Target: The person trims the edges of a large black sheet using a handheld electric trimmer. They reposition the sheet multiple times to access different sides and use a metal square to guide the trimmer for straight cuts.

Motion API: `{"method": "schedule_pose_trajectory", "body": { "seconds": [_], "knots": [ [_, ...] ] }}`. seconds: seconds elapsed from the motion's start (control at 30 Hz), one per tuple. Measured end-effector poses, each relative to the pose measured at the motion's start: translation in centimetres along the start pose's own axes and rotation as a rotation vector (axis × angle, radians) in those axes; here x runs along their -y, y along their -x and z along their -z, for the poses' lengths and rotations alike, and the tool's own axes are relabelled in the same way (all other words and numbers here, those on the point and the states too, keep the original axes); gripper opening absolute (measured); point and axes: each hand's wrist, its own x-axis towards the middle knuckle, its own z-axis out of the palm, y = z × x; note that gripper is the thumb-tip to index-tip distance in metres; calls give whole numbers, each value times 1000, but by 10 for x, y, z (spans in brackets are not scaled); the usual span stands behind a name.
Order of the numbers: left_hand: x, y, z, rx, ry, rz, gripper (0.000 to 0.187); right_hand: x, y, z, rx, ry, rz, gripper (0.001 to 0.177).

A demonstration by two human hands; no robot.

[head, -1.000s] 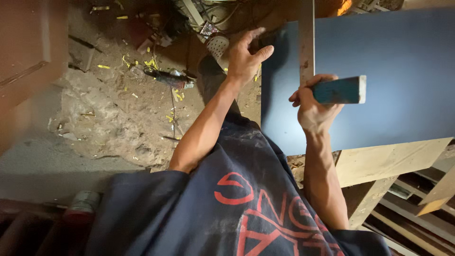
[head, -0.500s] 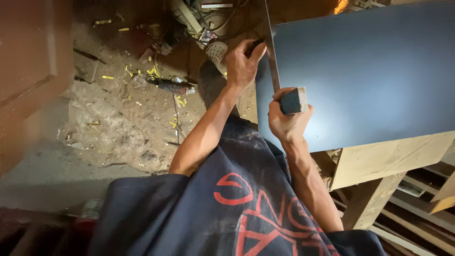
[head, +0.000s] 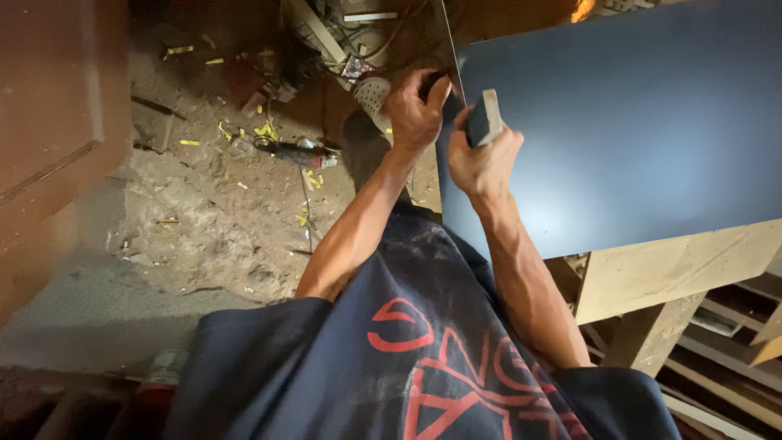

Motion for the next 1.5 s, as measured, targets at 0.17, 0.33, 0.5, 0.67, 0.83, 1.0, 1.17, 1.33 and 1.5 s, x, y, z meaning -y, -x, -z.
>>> {"method": "schedule_pose_trajectory", "body": {
  "seconds": [0.17, 0.33, 0.5, 0.67, 0.83, 1.0, 1.17, 1.33, 1.5],
  "knots": [
    [3, -2, -5, -23, 149, 99, 34, 6, -20, -3, -87, -32, 235, 11],
    [1, -1, -4, -26, 102, 79, 34, 9, -29, -3, -63, -12, 253, 12],
    [-6, -1, 10, 102, -5, 108, 38, 9, -7, 20, -72, -9, 301, 14],
    [-8, -5, 16, 148, 40, 70, 46, 16, 28, 34, -69, -285, 54, 10],
    [-4, -2, 12, 110, 25, 65, 39, 22, 37, 28, -68, -272, -20, 6],
    [-3, 1, 7, 61, 65, 25, 30, 13, 19, 21, -43, -65, 117, 14],
    [-3, -2, 8, 92, 127, 97, 32, 9, 2, 10, -52, -9, 152, 12],
    [-3, -3, 7, 102, 175, 126, 32, 5, -20, -4, -123, -29, 192, 8],
    [-6, -4, 9, 120, 157, 138, 29, -4, -44, -13, -75, 31, 280, 7]
  ]
}}
